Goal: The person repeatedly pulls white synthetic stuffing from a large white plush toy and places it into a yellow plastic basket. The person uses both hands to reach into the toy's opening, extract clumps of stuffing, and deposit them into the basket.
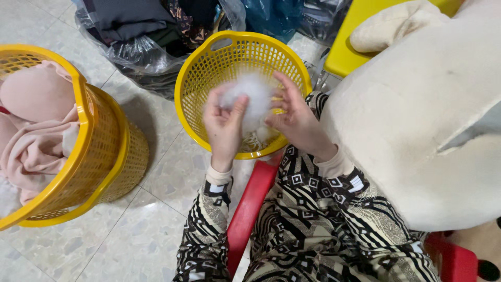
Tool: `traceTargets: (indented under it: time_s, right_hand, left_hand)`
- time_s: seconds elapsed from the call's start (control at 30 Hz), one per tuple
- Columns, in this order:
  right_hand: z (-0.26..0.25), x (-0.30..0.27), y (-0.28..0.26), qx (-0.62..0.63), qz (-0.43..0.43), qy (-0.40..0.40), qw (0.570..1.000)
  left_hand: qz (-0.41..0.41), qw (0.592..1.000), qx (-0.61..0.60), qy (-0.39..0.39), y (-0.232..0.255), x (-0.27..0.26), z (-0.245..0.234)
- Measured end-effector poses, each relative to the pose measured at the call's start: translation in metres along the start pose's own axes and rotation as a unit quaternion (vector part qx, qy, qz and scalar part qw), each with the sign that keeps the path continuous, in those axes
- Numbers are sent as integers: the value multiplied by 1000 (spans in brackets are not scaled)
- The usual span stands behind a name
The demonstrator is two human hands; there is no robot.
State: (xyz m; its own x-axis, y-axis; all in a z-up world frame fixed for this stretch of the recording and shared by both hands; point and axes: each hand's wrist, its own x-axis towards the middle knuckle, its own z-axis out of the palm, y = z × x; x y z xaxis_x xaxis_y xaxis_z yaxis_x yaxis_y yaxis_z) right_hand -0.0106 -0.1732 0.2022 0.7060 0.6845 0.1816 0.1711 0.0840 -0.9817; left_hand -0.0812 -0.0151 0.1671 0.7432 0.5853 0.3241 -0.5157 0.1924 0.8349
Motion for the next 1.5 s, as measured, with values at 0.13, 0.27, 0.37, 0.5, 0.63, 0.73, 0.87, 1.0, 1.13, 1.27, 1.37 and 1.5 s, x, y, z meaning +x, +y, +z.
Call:
traceTargets:
  time_s: [0.13, 0.27, 0.37, 0.5, 0.63, 0.73, 0.87, 1.0, 1.13, 1.27, 1.37, 1.5]
  right_hand:
    - [3, -6, 14, -52, -16, 68, 996]
    - [-11, -16, 33, -141, -24, 72, 987]
    - [-21, -19, 47, -165, 14, 115, 979]
    - [-29, -18, 55, -102, -6, 166, 981]
    - [-29, -19, 50, -79, -83, 184, 976]
    - [-31, -22, 43, -78, -115, 209, 968]
    - [-28, -24, 34, -45, -100, 217, 970]
    - [-25, -23, 19, -32, -75, 232, 969]
    - [-17, -31, 6, -49, -140, 311, 939]
    - [-13, -21, 6, -294, -261, 373, 840]
    - [-17, 1, 12, -434, -190, 231, 850]
    - [-7, 11, 18, -598, 8, 31, 801]
  left_hand:
    - [53, 994, 91, -35, 12, -7, 18]
    - [137, 985, 99, 45, 33, -9, 7]
    - [251, 946, 158, 134, 34, -9, -11]
    - [293, 884, 341, 127, -1, 9, -47]
    - [84, 798, 572, -168, -55, 22, -90]
    - [-357, 561, 695, -274, -89, 14, -100]
    - [-163, 678, 688, -200, -91, 10, -109]
    - [-58, 697, 706, -115, -66, 16, -92]
    - [-20, 690, 720, -67, -41, 17, -76]
    - [-23, 697, 714, -55, -29, 19, -68]
    - [-22, 700, 712, -56, -26, 18, -66]
    - [-14, 701, 711, -56, -21, 19, -66]
